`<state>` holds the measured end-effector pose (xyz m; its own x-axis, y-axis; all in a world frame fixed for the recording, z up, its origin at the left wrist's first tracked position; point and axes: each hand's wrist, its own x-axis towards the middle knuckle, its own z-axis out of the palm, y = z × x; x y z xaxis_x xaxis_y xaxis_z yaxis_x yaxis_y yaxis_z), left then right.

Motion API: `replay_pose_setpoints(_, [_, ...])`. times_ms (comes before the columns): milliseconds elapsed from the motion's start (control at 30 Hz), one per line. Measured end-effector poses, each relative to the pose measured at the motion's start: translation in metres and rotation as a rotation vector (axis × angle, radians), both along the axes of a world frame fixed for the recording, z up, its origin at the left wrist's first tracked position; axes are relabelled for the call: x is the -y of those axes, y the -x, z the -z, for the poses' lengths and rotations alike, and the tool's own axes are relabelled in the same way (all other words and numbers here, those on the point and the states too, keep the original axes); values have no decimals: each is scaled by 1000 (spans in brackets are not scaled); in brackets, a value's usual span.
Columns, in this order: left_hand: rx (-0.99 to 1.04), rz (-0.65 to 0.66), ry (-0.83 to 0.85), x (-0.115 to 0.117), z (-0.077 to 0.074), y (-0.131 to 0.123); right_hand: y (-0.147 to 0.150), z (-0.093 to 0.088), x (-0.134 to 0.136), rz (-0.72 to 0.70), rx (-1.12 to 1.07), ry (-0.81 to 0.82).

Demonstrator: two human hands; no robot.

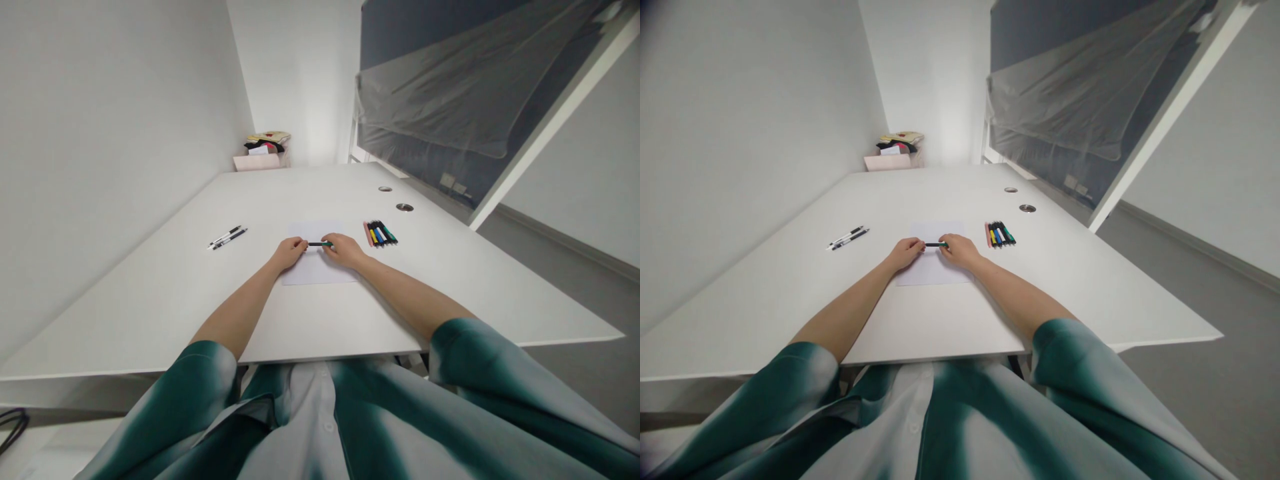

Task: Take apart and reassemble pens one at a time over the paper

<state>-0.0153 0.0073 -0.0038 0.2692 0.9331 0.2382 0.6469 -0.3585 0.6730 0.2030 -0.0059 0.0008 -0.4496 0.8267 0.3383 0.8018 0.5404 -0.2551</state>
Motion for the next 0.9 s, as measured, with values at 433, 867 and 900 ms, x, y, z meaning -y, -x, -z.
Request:
replay_pose_setpoints(433, [48, 8, 6, 1, 2, 1, 0, 0, 0, 31, -4, 22])
replay_pose_setpoints(867, [81, 3, 4, -2, 2, 1, 0, -2, 2, 9, 13, 3])
replay_pose_setpoints(900, [79, 5, -1, -2, 2, 1, 0, -2, 2, 12, 18, 9])
